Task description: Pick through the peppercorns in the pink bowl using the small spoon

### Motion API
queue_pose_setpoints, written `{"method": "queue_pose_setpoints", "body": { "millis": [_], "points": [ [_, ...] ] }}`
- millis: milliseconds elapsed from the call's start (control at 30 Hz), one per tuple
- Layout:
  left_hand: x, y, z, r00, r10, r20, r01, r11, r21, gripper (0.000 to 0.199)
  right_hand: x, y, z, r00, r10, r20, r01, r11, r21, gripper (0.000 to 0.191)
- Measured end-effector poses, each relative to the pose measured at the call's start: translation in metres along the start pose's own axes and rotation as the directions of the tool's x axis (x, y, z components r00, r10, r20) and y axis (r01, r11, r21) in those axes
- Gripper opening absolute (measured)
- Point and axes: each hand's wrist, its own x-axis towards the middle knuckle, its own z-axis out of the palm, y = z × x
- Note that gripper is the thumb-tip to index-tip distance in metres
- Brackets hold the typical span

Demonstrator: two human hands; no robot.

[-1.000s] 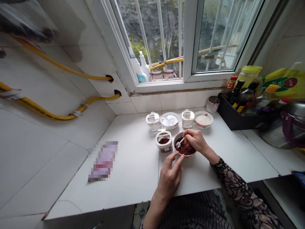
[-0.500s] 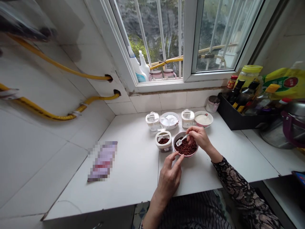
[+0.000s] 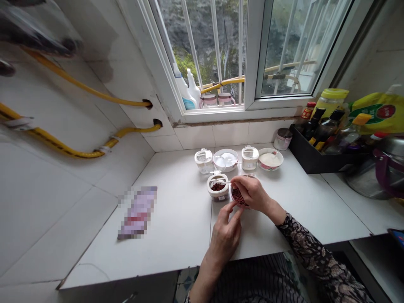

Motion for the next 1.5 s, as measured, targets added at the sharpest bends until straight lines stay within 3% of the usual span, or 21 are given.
{"method": "queue_pose_setpoints", "body": {
  "millis": [67, 133, 333, 533, 667, 1000, 1333, 1500],
  "points": [
    [-0.001, 0.0, 0.001, 1.0, -0.008, -0.001, 0.008, 1.0, -0.006, 0.056, 0.0, -0.001, -0.001, 0.993, -0.107, 0.04, 0.11, 0.991, -0.078, 0.021],
    [-0.001, 0.0, 0.001, 1.0, -0.011, 0.0, 0.011, 1.0, -0.005, 0.057, -0.001, -0.001, -0.006, 0.994, -0.111, 0.018, 0.113, 0.99, -0.086, 0.021],
    [0.0, 0.0, -0.001, 1.0, -0.005, 0.018, 0.005, 1.0, 0.002, 0.057, -0.004, 0.005, -0.025, 0.985, 0.11, -0.133, -0.112, 0.994, -0.009, 0.018],
    [0.0, 0.0, 0.0, 1.0, -0.003, 0.0, 0.003, 1.0, -0.009, 0.059, -0.002, 0.014, -0.023, 0.964, 0.265, -0.012, -0.264, 0.954, -0.141, 0.019],
    [0.0, 0.0, -0.001, 1.0, -0.005, 0.004, 0.005, 1.0, -0.006, 0.059, -0.002, 0.015, -0.016, 0.937, 0.345, 0.054, -0.344, 0.938, -0.032, 0.02],
    [-0.001, 0.0, 0.0, 1.0, -0.013, 0.016, 0.013, 1.0, 0.004, 0.058, -0.001, 0.021, -0.024, 0.841, 0.541, 0.01, -0.53, 0.82, 0.218, 0.017],
    [0.0, 0.001, -0.001, 1.0, -0.006, 0.01, 0.006, 1.0, 0.005, 0.057, -0.002, 0.02, -0.024, 0.859, 0.51, -0.033, -0.501, 0.853, 0.148, 0.016],
    [0.001, 0.001, -0.001, 1.0, -0.008, 0.005, 0.008, 1.0, -0.002, 0.058, 0.0, 0.021, -0.024, 0.817, 0.577, 0.005, -0.561, 0.792, 0.241, 0.015]
  ]
}}
